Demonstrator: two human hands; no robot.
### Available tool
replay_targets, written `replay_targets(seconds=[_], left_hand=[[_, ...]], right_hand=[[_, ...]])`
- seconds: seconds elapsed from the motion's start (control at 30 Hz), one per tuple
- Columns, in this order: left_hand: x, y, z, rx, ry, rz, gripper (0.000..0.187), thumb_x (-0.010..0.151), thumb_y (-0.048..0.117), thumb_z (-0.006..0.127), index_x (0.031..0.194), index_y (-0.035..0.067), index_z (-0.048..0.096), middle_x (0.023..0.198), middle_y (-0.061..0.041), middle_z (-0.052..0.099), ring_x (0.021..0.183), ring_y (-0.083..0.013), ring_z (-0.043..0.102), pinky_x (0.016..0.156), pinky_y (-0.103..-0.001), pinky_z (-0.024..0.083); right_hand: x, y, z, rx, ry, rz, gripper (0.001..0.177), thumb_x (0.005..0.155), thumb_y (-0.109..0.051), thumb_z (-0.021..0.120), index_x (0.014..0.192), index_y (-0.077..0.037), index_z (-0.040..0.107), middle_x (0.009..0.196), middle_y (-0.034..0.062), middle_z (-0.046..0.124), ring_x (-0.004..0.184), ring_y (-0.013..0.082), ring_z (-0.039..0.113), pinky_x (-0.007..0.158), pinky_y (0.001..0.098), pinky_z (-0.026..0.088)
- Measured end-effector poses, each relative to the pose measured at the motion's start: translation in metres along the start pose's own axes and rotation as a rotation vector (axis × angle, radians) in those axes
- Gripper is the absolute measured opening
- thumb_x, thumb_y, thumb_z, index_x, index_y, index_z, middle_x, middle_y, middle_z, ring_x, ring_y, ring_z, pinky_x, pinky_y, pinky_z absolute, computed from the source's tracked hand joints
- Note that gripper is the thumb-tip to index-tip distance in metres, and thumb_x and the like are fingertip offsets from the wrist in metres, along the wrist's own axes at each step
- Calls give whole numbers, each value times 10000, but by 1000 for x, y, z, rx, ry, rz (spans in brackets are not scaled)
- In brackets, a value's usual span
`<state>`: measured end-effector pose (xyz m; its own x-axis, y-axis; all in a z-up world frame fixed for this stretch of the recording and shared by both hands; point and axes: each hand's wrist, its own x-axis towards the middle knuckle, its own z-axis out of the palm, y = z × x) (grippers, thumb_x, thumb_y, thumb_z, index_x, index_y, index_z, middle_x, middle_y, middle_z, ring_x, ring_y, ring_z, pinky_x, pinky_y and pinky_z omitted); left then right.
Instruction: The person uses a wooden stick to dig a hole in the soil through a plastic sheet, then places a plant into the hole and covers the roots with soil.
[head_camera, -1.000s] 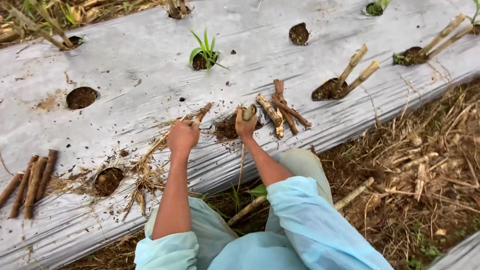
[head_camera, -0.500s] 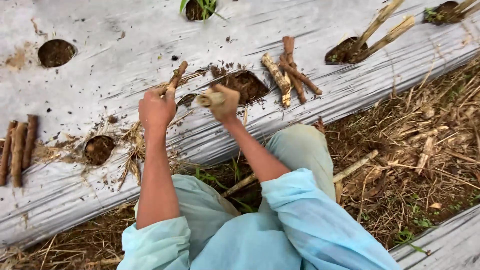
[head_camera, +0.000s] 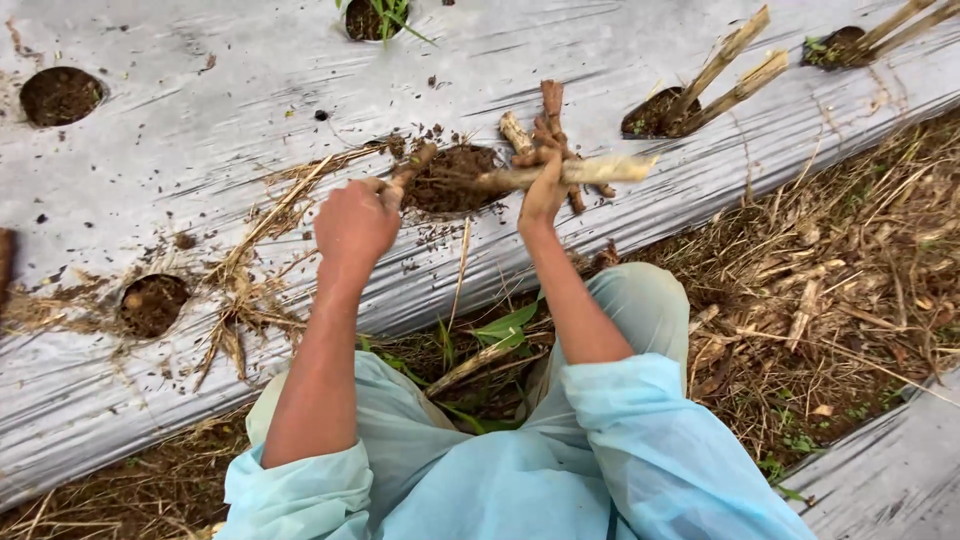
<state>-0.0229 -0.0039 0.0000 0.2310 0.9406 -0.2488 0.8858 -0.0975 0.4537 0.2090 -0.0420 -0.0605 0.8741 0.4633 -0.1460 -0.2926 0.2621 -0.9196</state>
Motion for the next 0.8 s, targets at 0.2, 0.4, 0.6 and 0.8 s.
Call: replay_targets(seconds=[0.2,0.4,0.6,0.8], left_hand=[[-13,44,19,70,-104,115,339,986,294,527,1169,142,769,887,-245,750,937,-498,739,836,-586,584],[-14,60,42,315,-150,110,315,1001,184,506,1009,66,798,794,-216,749,814,-402,767,745,-505,622],[2,70,62,416,-134,120,283,941,131,545,866,31,799,712,-191,735,762,-398,770,667,-521,615],[-11,28,66,185,-139,22,347,936,166,472,949,-46,747,887,-286,745,898,-491,746,782,-629,592]], right_hand=[[-52,-23,-26,-358,-166,357,477,1001,-412,527,1258,-47,695,1278,345,608,1211,422,626,1056,472,553],[-88,28,-59,-423,-256,46,356,1040,-188,531,1308,16,648,1196,348,639,1178,419,635,1009,482,557],[-89,83,-74,-774,-343,-418,279,1002,-112,631,1252,0,682,952,316,715,803,399,741,690,474,637],[-106,35,-35,-666,-258,-245,357,921,-262,641,1252,-188,753,1020,231,767,939,402,743,732,463,587]])
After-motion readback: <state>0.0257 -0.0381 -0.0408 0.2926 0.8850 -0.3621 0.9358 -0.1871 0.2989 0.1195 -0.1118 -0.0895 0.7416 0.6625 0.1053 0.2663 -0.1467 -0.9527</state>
